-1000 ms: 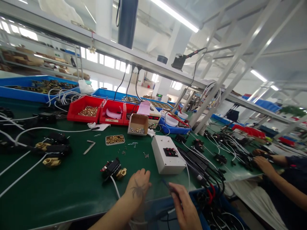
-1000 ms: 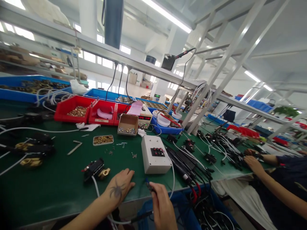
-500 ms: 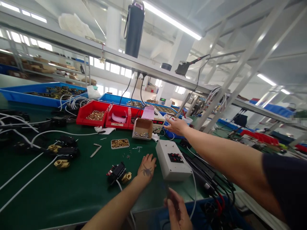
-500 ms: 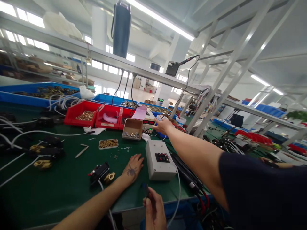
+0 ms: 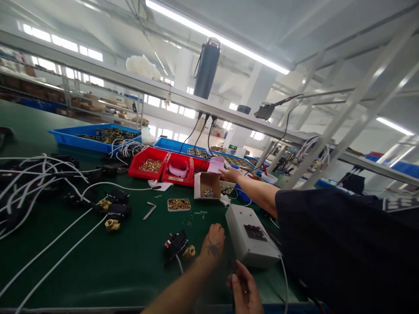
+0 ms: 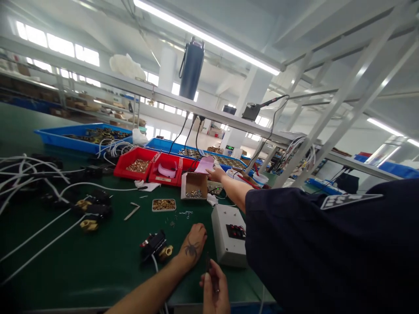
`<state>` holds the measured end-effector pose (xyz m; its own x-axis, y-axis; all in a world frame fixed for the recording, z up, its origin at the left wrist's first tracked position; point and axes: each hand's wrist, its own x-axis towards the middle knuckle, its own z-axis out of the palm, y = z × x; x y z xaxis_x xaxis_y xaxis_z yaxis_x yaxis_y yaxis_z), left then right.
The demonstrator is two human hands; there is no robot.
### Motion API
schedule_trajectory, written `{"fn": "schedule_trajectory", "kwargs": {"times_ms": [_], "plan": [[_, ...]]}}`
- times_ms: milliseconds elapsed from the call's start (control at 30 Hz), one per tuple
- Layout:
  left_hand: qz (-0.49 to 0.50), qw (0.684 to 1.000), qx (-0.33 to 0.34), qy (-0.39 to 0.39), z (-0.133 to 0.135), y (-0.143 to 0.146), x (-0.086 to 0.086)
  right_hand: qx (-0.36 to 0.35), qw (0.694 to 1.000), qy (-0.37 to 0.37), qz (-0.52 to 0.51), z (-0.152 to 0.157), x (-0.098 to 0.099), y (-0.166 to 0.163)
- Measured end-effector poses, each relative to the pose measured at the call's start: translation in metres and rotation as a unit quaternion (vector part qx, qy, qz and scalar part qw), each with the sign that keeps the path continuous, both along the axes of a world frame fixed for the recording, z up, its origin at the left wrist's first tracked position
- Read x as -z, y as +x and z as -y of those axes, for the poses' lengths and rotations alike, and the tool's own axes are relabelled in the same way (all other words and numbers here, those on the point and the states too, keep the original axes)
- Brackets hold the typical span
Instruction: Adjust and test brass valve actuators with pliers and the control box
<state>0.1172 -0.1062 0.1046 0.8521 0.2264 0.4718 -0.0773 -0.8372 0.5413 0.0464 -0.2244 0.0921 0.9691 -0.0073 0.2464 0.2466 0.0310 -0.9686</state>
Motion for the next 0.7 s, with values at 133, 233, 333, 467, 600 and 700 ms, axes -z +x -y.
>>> {"fn": "schedule_trajectory", "kwargs": {"times_ms": [133,233,333,467,600,700], "plan": [[0.115,0.991,-0.059,-0.040,-0.009,-0.039,-0.015,0.006,1.000,-0.006,-0.012,0.000,-0.002,-0.003],[0.171,0.973,-0.141,-0.064,-0.032,-0.083,-0.015,0.022,0.999,-0.046,0.008,0.004,-0.016,-0.006],[0.118,0.958,-0.232,-0.118,-0.062,-0.111,-0.001,-0.015,0.989,-0.132,0.063,0.002,-0.036,0.005],[0.003,0.951,-0.239,-0.196,-0.082,-0.118,0.016,-0.079,0.954,-0.236,0.167,-0.019,-0.058,0.048],[-0.052,0.946,-0.200,-0.251,-0.085,-0.119,0.013,-0.124,0.925,-0.316,0.168,-0.048,-0.068,0.096],[-0.056,0.937,-0.191,-0.287,-0.089,-0.123,0.009,-0.142,0.905,-0.372,0.149,-0.066,-0.070,0.119]]}}
